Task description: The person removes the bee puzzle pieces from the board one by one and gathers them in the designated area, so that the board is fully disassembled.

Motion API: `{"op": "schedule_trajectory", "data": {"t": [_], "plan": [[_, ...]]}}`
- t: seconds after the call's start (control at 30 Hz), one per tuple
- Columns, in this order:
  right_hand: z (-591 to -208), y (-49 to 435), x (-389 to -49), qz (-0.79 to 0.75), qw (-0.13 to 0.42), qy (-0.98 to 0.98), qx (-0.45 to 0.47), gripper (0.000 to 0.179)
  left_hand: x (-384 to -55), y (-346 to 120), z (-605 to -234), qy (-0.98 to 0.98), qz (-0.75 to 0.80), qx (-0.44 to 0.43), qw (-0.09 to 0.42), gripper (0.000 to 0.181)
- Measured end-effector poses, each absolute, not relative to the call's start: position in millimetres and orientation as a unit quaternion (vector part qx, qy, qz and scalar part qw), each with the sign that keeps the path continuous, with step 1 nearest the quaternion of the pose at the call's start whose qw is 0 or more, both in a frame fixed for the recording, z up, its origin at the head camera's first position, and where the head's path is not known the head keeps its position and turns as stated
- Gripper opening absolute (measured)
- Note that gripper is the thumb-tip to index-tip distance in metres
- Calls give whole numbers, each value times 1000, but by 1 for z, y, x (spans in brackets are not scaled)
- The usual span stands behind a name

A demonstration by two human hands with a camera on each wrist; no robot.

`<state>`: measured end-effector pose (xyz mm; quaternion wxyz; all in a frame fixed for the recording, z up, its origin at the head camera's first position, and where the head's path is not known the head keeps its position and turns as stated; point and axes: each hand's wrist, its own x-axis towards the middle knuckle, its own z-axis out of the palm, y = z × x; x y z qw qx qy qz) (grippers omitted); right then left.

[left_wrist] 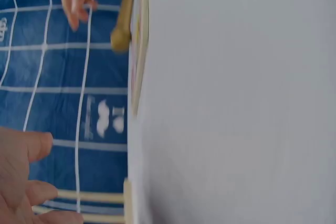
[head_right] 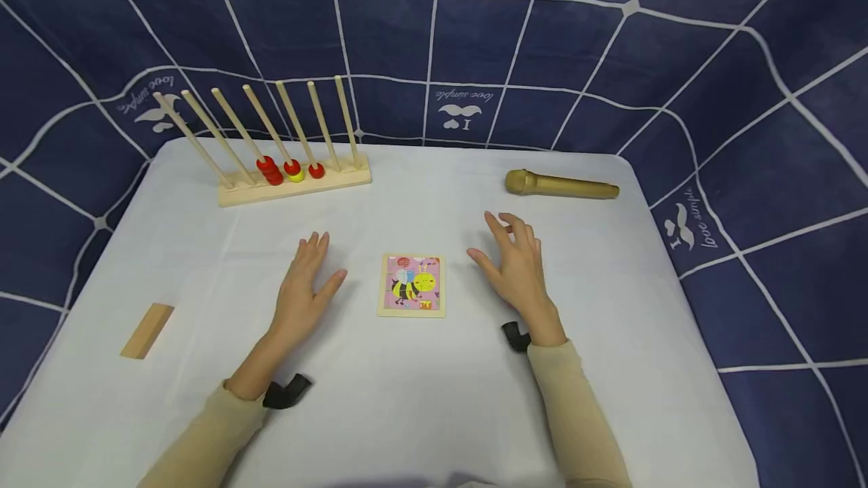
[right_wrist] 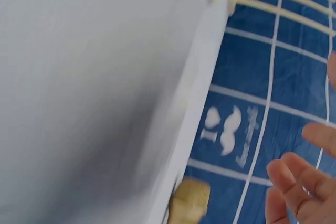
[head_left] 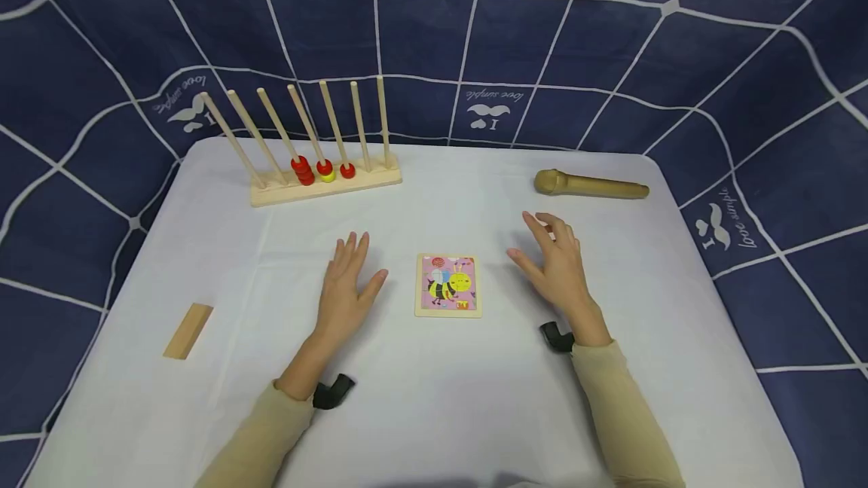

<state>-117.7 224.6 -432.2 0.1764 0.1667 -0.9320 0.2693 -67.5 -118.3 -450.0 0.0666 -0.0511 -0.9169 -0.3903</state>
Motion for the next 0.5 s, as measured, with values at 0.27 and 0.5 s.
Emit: {"op": "schedule_trajectory", "data": {"t": [0.27,0.5], "plan": [[-430,189,-118,407,153,-888,147,49,-51,-81,-465,-890,-449,-77,32,53],[-435,168,-116,462,116,-867,145,40,-43,-59,-480,-906,-410,-96,46,43]]}}
